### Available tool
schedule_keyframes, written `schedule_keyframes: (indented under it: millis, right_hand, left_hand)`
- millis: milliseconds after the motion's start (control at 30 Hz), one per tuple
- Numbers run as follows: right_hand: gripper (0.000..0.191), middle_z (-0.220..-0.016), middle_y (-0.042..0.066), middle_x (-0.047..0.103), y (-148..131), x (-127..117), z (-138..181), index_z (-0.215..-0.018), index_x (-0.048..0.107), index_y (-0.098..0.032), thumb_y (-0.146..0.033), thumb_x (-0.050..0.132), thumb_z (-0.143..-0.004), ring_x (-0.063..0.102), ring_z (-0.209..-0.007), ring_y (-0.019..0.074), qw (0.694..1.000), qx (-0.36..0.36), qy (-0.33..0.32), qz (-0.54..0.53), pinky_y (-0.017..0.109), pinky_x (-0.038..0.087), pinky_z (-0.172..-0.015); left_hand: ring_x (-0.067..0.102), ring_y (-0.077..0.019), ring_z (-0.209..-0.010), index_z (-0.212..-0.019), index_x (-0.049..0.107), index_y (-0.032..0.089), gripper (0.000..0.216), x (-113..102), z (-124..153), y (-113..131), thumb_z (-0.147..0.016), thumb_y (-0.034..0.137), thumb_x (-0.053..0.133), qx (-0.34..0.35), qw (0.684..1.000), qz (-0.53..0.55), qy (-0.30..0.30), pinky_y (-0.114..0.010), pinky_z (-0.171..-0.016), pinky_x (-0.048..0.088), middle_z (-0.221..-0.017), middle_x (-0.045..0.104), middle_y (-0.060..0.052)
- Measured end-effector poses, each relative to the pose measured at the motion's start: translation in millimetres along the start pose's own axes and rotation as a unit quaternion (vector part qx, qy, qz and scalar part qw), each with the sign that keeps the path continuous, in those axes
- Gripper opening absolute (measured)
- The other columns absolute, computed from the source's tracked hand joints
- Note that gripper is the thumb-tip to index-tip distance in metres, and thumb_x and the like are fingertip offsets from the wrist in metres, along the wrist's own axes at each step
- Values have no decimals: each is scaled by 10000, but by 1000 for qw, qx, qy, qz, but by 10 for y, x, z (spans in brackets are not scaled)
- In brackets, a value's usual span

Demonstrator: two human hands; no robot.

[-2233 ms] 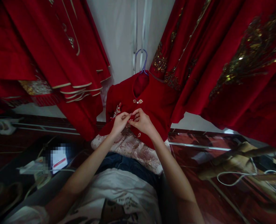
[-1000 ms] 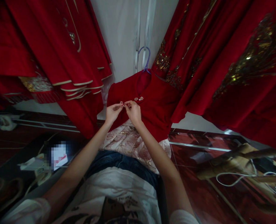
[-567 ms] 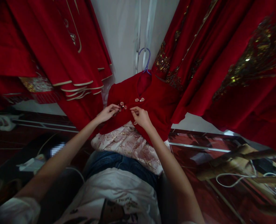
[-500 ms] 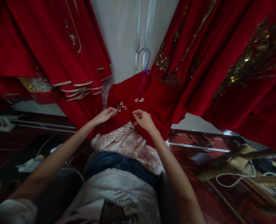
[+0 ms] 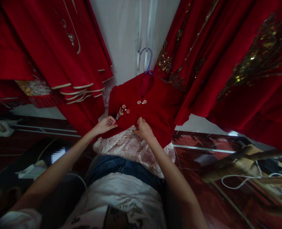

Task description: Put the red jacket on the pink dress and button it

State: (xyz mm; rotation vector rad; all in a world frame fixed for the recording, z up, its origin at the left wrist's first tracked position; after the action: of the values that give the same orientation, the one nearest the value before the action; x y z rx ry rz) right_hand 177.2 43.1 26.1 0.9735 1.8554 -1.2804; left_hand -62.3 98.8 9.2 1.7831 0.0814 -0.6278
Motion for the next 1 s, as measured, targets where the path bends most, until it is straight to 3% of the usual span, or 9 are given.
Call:
schedule_keyframes:
  millis: [100,167,267,333,400,500,533,700,1000]
  right_hand:
    - [254,-749,-8,546,88,-11,-43,-855,453,-197,-164,640,-686,523,-654,127,998,-14,-24,-60,236,392,-609]
    - [227,-717,-28,525,140,-81,-49,-842,462,-198,-203,639,-701,516,-596,109,990,-17,-77,-120,224,387,-557]
    - [235,-787,-24,530,83,-215,14,-870,462,-200,-264,627,-715,544,-535,92,945,-16,-208,-251,220,416,-485]
    - [258,-803,-31,530,-53,-280,68,-885,444,-208,-269,627,-714,559,-514,90,905,-16,-261,-336,227,448,-467]
    - [282,-800,-42,525,-200,-283,73,-875,432,-215,-251,647,-696,559,-520,82,893,-14,-223,-391,226,475,-479]
    - [316,-828,-33,522,-328,-113,35,-877,455,-212,-217,684,-659,574,-607,80,913,1,-50,-405,218,514,-555]
    - [334,-846,-23,530,-355,-1,29,-906,478,-207,-200,692,-650,593,-657,91,918,2,-21,-395,228,532,-603]
    - [264,-1071,70,562,-346,445,27,-1028,560,-192,-189,605,-767,636,-782,111,924,-14,20,-381,266,572,-708]
    - [202,-1062,82,586,-289,475,36,-1045,613,-185,-201,533,-860,655,-877,145,930,-50,50,-360,297,584,-781]
  left_hand:
    - [569,-85,-636,-819,551,156,290,13,25,76,-689,313,757,30,999,7,-18,-220,-616,472,-700,581,26]
    - [594,-89,-647,-836,581,149,283,49,43,127,-694,318,757,35,999,22,-28,-223,-630,488,-723,619,10]
    - [648,-114,-683,-837,640,127,268,145,61,164,-675,297,769,9,996,58,-68,-253,-688,525,-770,695,-39]
    - [682,-140,-730,-850,677,117,281,208,66,171,-640,266,788,-17,991,92,-100,-287,-754,545,-798,728,-62]
    - [699,-159,-761,-867,699,113,305,237,61,166,-608,238,800,-41,987,117,-103,-316,-805,552,-814,744,-70]
    - [709,-173,-769,-858,713,108,316,239,47,140,-578,217,808,-67,986,138,-72,-345,-848,552,-812,753,-72]
    - [710,-175,-765,-855,714,107,319,240,44,127,-571,216,811,-72,985,143,-60,-351,-855,551,-806,754,-71]
    - [711,-172,-748,-838,712,111,313,293,52,68,-575,247,817,-72,983,165,-23,-352,-853,556,-777,750,-62]
    - [710,-178,-734,-814,708,117,274,362,70,64,-632,303,796,-15,993,111,29,-341,-797,580,-817,751,-86]
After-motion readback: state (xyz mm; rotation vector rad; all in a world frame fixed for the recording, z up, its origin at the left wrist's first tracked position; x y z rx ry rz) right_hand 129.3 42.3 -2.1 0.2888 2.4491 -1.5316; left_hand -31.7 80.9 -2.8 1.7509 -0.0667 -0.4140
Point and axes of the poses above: each hand's wrist, its own z-axis away from the middle knuckle, its own x-axis out of the palm, y = z × x, the point moved 4 cm from there along -z, towards the middle knuckle
